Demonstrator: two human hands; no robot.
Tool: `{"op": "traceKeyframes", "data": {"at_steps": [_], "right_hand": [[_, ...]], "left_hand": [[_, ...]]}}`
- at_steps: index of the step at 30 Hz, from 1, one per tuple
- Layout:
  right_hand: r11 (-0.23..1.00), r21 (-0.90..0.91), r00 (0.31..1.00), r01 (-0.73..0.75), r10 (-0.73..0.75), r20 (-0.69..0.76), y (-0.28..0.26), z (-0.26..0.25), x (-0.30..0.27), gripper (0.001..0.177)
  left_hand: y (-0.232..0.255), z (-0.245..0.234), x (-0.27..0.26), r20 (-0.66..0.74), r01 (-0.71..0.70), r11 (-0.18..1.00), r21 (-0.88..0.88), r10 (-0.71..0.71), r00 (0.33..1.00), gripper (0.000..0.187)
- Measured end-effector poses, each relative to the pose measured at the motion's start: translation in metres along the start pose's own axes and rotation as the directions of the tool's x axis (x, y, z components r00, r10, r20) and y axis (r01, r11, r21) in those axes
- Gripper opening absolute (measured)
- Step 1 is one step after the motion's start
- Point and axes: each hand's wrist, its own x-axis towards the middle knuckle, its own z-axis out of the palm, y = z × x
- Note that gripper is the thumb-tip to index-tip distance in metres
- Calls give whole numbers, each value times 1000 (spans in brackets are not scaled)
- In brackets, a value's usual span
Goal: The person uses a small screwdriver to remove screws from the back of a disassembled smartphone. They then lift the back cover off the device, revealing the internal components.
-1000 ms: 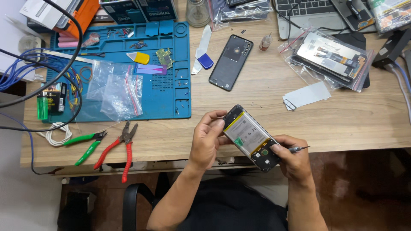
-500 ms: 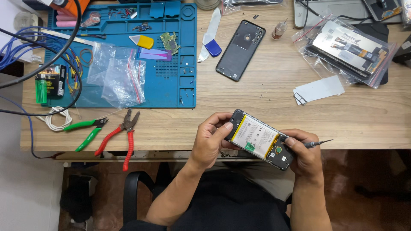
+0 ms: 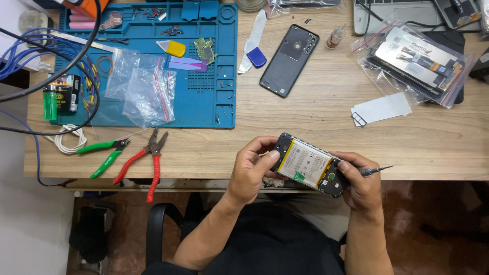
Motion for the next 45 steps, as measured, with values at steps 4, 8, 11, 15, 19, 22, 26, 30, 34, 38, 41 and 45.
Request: {"op": "traceKeyframes", "data": {"at_steps": [4,8,11,15,19,22,26,30,34,38,41,45], "right_hand": [[1000,-20,999,-7,7,-33,11,-10,-2,28],[999,5,999,33,-33,1,18,-16,-3,29],[999,3,999,52,-52,5,27,-26,-3,27],[996,-31,995,80,-78,61,34,-34,-4,25],[997,-63,999,38,-37,18,18,-18,-8,24],[997,-73,999,34,-33,8,14,-12,-9,24],[998,-63,1000,15,-16,-27,12,-8,-9,28],[998,-61,997,-11,7,-71,14,-12,-5,25],[998,-54,995,-31,26,-93,6,-1,-4,22],[999,-32,993,-40,36,-116,3,3,-3,22],[999,-8,990,-41,40,-137,9,0,-1,23],[1000,8,985,-14,15,-170,16,2,4,24]], "left_hand": [[2,-2,-1,13,-12,999,34,11,1000,26],[5,-4,2,42,-111,979,173,105,994,18],[6,-10,9,73,-198,926,321,185,980,11],[10,-10,14,84,-231,818,527,221,972,18],[3,-18,17,34,-198,789,581,220,975,26],[-3,-22,19,0,-149,861,486,170,985,30],[-1,-22,16,-3,29,984,178,-29,1000,27],[3,-26,15,132,128,991,24,-130,983,37],[-5,-31,19,165,144,989,-18,-140,976,41],[-7,-32,21,153,156,987,-48,-147,977,43],[-14,-34,22,154,131,988,-84,-117,981,42],[-19,-21,20,179,94,986,-139,-68,982,42]]}}
